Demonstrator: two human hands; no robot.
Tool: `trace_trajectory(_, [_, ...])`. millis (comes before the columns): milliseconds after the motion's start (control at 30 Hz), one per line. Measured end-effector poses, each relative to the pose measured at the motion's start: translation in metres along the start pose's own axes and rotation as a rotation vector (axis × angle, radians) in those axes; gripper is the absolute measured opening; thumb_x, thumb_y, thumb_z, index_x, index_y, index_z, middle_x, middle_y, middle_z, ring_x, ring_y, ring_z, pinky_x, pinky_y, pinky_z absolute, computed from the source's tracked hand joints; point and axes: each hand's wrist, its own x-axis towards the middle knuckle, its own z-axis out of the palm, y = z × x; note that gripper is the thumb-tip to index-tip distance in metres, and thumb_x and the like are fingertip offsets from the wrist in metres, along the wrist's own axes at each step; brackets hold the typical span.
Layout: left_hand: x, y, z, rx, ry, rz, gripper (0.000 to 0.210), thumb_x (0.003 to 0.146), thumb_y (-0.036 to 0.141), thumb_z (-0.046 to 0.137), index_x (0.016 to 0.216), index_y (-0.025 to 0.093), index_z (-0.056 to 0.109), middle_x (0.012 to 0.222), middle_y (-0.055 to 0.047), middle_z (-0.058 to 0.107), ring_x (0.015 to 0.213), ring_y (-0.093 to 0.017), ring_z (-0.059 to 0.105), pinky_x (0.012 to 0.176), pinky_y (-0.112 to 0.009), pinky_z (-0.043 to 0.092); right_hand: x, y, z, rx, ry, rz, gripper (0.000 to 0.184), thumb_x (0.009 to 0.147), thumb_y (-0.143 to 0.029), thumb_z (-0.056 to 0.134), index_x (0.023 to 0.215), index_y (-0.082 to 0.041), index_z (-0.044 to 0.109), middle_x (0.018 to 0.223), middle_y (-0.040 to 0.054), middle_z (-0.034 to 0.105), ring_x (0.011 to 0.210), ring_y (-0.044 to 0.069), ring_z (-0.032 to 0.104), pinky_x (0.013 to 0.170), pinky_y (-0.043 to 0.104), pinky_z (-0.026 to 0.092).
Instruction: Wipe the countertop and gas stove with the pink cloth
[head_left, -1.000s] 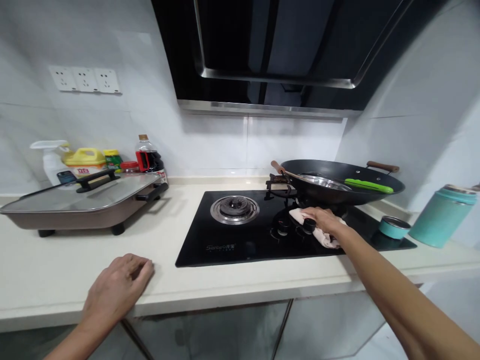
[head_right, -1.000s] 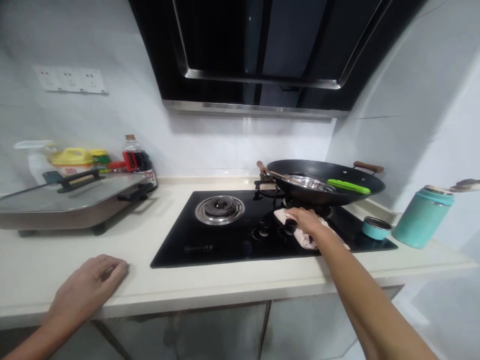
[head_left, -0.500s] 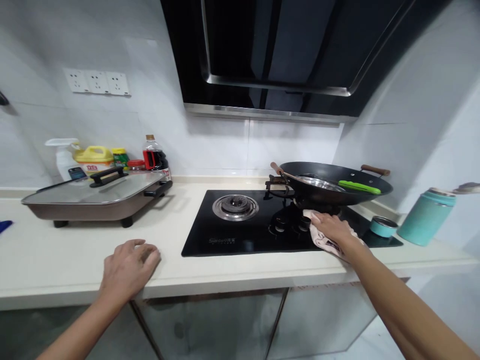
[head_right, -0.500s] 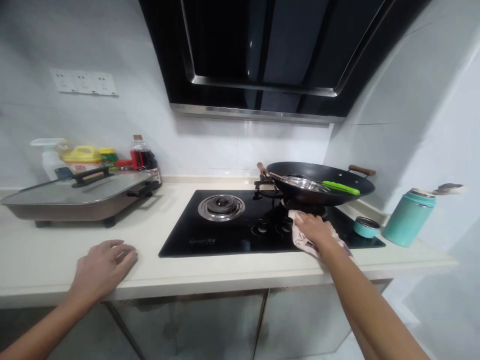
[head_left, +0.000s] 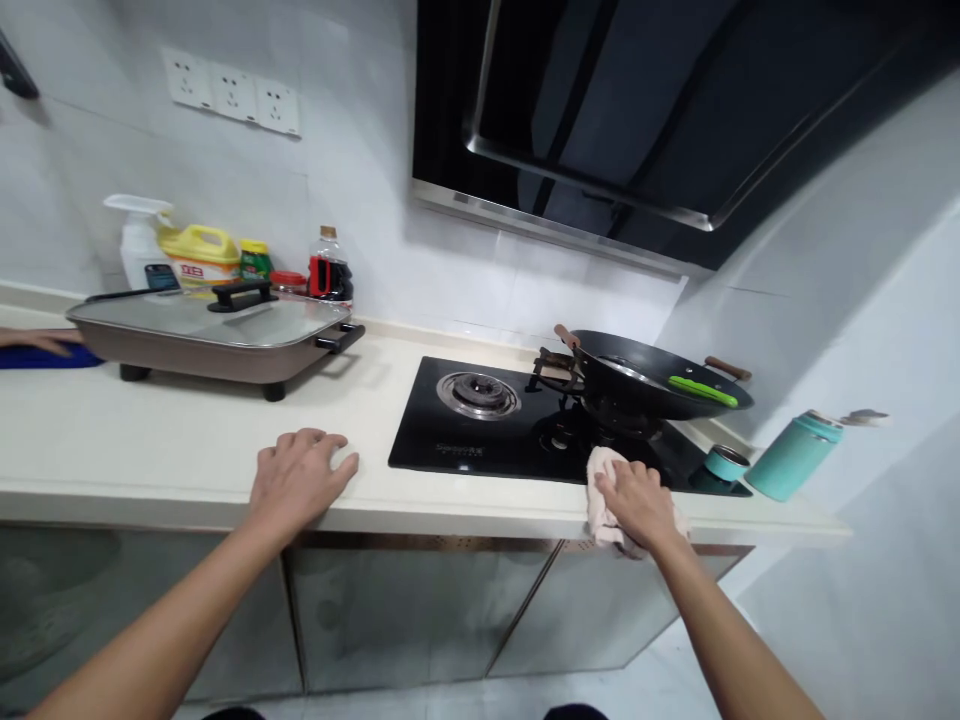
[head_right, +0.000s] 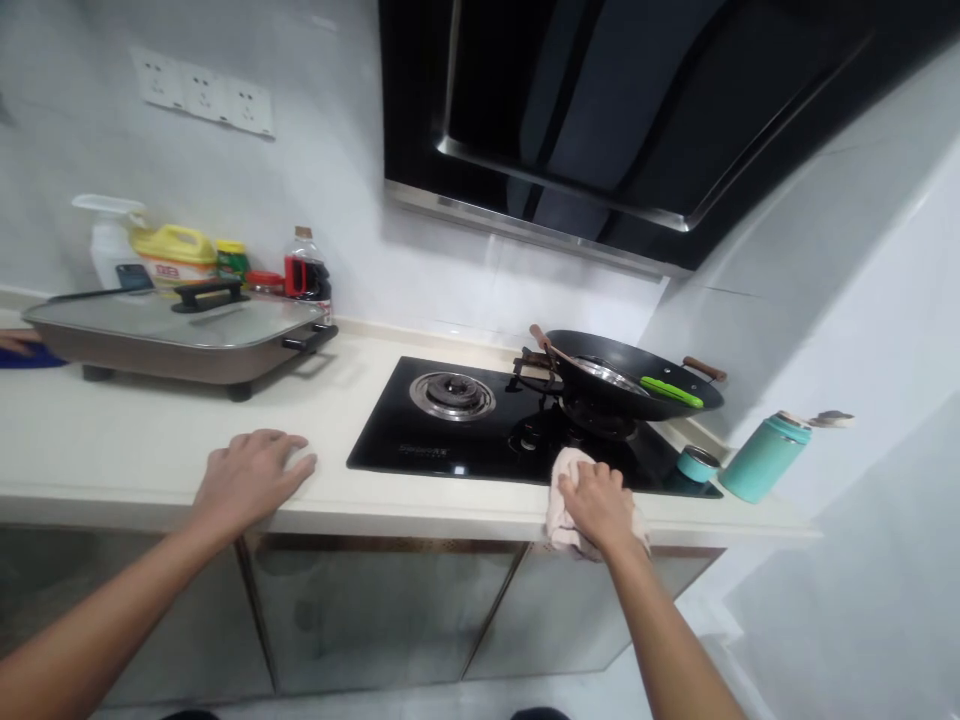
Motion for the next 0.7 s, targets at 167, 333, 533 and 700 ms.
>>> trace_trajectory(167, [-0.002, 0.0, 0.0, -0.003, -0.008, 0.057, 0.052, 0.093, 0.051, 0.044, 0.123, 0.021, 0.074, 0.13, -0.015, 0.067, 0.121, -0.038, 0.056, 0.101, -0.052, 0.041, -0.023, -0.082, -0.012, 0.033, 0.032, -0.275, 0.043, 0.104, -0.041, 0.039, 0.13, -0.017, 0.064, 0.127, 0.0174, 0.061, 0.115, 0.033, 0.054, 0.094, 0.043, 0.042])
trace_trajectory(333, [0.008, -0.014, -0.002, 0.035, -0.048, 0.203, 0.048, 0.093, 0.053, 0.05, 0.115, 0.021, 0.077, 0.116, -0.016, 0.069, 0.113, -0.036, 0.058, 0.094, -0.047, 0.043, -0.031, -0.169, -0.026, 0.092, 0.037, -0.517, 0.036, 0.103, -0.034, 0.039, 0.122, -0.017, 0.065, 0.122, 0.0158, 0.062, 0.112, 0.032, 0.054, 0.091, 0.041, 0.042])
trace_trajectory(533, [0.015, -0.049, -0.004, -0.093, -0.056, 0.351, 0.038, 0.097, 0.046, 0.051, 0.115, 0.025, 0.078, 0.115, -0.01, 0.071, 0.113, -0.03, 0.058, 0.097, -0.041, 0.042, -0.023, -0.232, -0.034, 0.112, 0.031, -0.668, 0.035, 0.104, -0.033, 0.037, 0.121, -0.018, 0.064, 0.127, 0.015, 0.062, 0.115, 0.032, 0.055, 0.092, 0.042, 0.043])
trace_trajectory(700, [0.009, -0.057, -0.006, -0.1, -0.08, 0.405, 0.035, 0.097, 0.044, 0.054, 0.12, 0.027, 0.074, 0.12, -0.008, 0.07, 0.114, -0.029, 0.058, 0.095, -0.041, 0.041, 0.006, -0.266, -0.03, 0.132, 0.029, -0.693, 0.037, 0.105, -0.034, 0.038, 0.124, -0.017, 0.065, 0.126, 0.0157, 0.064, 0.117, 0.032, 0.056, 0.095, 0.043, 0.043])
